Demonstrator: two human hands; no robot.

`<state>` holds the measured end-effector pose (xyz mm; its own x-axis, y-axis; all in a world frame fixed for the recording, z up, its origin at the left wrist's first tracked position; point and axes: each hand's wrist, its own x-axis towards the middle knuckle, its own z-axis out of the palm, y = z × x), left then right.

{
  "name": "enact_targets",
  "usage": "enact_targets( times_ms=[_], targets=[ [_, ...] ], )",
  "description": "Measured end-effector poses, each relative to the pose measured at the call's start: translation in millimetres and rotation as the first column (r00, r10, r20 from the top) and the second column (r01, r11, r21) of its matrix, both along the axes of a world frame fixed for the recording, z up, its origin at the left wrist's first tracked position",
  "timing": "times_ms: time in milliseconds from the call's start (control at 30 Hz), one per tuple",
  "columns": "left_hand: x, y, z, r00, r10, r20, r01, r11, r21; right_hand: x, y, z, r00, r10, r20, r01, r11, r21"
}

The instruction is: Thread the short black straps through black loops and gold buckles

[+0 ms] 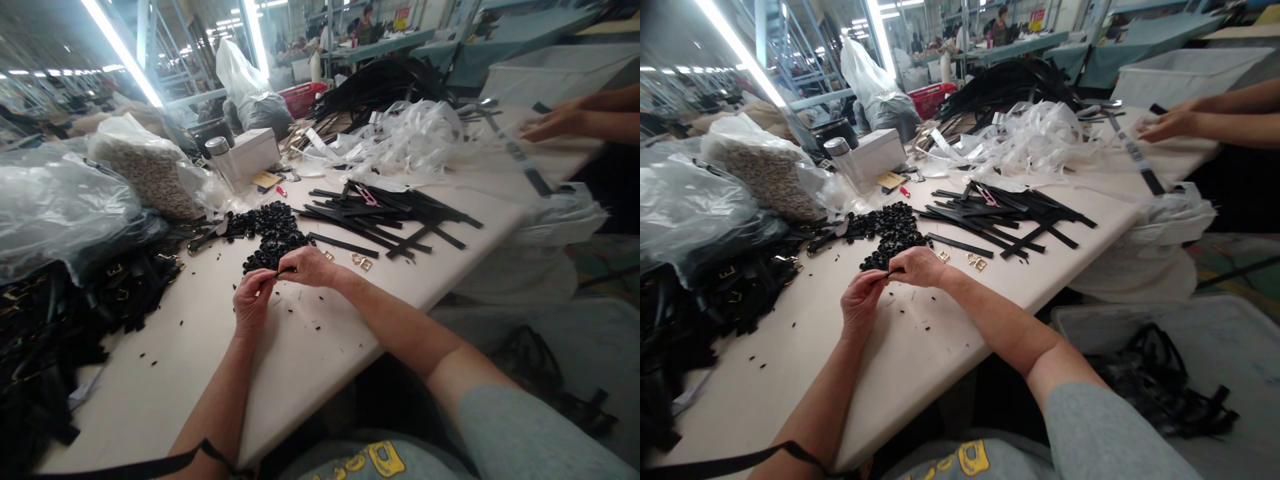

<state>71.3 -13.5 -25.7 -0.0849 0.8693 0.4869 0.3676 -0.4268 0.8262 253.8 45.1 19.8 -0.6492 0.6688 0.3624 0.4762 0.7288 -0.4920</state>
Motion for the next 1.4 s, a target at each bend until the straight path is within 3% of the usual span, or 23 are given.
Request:
enact_targets(
  times_ms=[100, 167, 267, 333, 500, 600, 833, 1067, 1167, 1233, 1400],
  targets=[
    [2, -1, 2.5, 0.999, 0.003, 0.038, -0.003, 1.0, -0.001, 0, 1, 0.6, 1.0, 0.014, -0.016, -0.015, 1.0, -0.027],
    [2, 0, 5.7, 0.989, 0.075, 0.127, -0.075, 0.997, -0.001, 1, 2, 1.7, 0.999, 0.011, -0.04, -0.012, 0.999, -0.031],
    [-4, 3, 11.2, 0.893, 0.269, 0.362, -0.277, 0.96, -0.03, 2, 3, 3.5, 0.994, -0.033, -0.101, 0.031, 0.999, -0.022],
    [-8, 4, 14.1, 0.824, 0.337, 0.456, -0.339, 0.937, -0.081, 2, 2, 4.2, 0.99, -0.05, -0.135, 0.048, 0.999, -0.012],
    [-2, 4, 17.0, 0.858, 0.251, 0.449, -0.155, 0.958, -0.241, -1, -2, 3.7, 0.99, -0.035, -0.135, 0.04, 0.999, 0.033],
    [7, 2, 19.6, 0.838, 0.229, 0.495, -0.074, 0.947, -0.312, -3, -3, 1.4, 0.991, -0.031, -0.129, 0.041, 0.996, 0.076],
    [9, 0, 25.0, 0.805, 0.276, 0.526, -0.092, 0.933, -0.348, -10, -5, -4.8, 0.998, -0.044, -0.049, 0.052, 0.983, 0.177],
    [12, -5, 29.5, 0.783, 0.205, 0.587, -0.05, 0.962, -0.27, -11, -8, -1.7, 0.999, -0.033, -0.003, 0.033, 0.97, 0.24],
    [15, -8, 31.2, 0.798, 0.172, 0.578, -0.034, 0.97, -0.242, -10, -12, 8.4, 0.999, -0.031, 0.022, 0.024, 0.961, 0.274],
    [15, -10, 31.4, 0.817, 0.153, 0.555, -0.031, 0.974, -0.223, -4, -15, 23.5, 0.995, -0.096, 0.033, 0.084, 0.961, 0.262],
    [9, -9, 29.4, 0.808, 0.224, 0.545, -0.113, 0.966, -0.231, 45, -24, 62.9, 0.917, -0.399, -0.009, 0.399, 0.916, -0.037]
  ],
)
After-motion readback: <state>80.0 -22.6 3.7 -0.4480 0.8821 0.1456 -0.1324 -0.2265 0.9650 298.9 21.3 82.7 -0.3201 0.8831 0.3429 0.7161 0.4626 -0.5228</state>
